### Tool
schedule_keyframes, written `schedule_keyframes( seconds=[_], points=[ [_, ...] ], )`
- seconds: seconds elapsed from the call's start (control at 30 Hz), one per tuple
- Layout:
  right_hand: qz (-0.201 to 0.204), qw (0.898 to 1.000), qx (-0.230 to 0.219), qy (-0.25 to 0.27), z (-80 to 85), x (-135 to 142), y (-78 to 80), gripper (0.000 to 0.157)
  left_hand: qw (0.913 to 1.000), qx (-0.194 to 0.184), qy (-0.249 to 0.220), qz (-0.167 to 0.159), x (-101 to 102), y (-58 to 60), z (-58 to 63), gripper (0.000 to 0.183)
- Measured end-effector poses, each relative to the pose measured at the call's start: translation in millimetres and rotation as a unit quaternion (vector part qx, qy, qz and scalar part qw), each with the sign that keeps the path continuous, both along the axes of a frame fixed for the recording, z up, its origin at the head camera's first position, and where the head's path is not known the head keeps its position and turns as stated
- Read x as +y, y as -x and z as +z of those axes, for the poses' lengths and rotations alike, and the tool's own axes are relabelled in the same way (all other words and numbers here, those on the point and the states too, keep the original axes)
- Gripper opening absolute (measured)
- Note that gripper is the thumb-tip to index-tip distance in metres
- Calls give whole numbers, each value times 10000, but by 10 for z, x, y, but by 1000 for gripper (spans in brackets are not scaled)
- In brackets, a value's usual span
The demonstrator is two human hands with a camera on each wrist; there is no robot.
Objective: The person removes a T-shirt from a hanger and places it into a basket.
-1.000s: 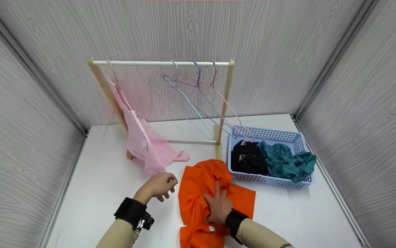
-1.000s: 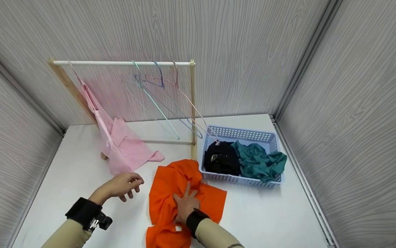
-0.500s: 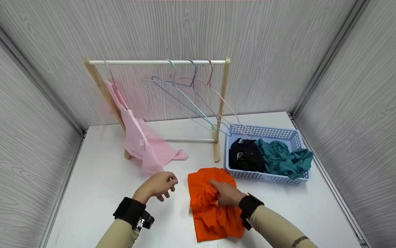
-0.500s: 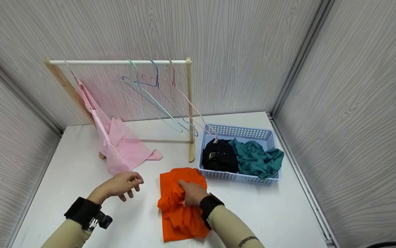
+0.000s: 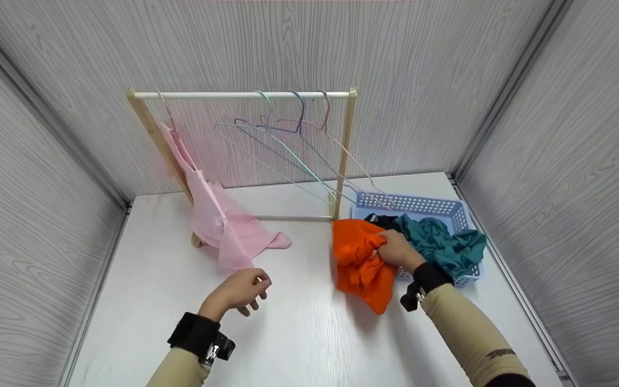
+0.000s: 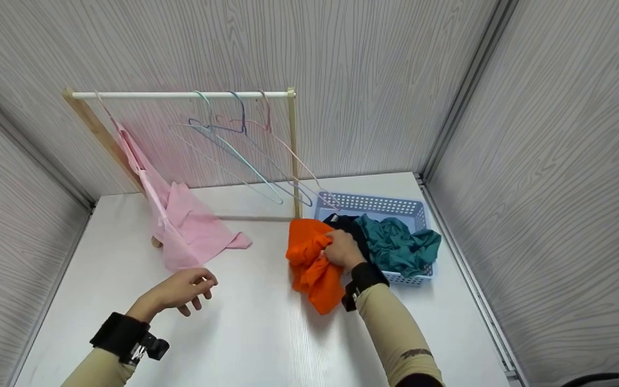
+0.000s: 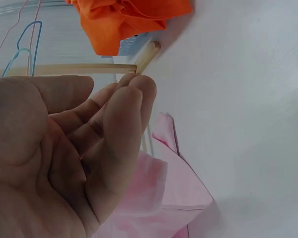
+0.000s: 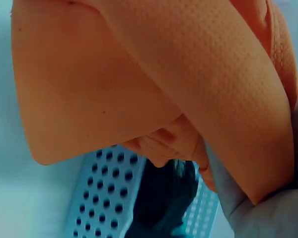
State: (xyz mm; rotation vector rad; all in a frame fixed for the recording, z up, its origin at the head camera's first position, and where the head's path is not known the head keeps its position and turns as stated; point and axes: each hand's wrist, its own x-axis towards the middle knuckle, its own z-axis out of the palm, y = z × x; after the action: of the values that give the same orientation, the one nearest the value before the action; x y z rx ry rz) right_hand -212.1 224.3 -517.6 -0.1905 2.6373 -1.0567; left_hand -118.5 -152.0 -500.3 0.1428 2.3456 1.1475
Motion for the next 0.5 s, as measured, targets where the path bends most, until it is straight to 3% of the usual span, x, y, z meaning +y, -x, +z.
schedule_keyframes(
  seconds=[0.13,0.3,0.5],
  points=[
    [-467,9968,-502,404,69,217,83,17,10000,12,4,50,-50,-27,-5,22],
    [-1045,9903,-597,699,235,397,187,21,9999,9,-13,106,-89,-52,5,24],
    [-1423,9837,-657,886,471,578,262,36,9999,-42,-52,102,-118,-109,-1,23]
  ],
)
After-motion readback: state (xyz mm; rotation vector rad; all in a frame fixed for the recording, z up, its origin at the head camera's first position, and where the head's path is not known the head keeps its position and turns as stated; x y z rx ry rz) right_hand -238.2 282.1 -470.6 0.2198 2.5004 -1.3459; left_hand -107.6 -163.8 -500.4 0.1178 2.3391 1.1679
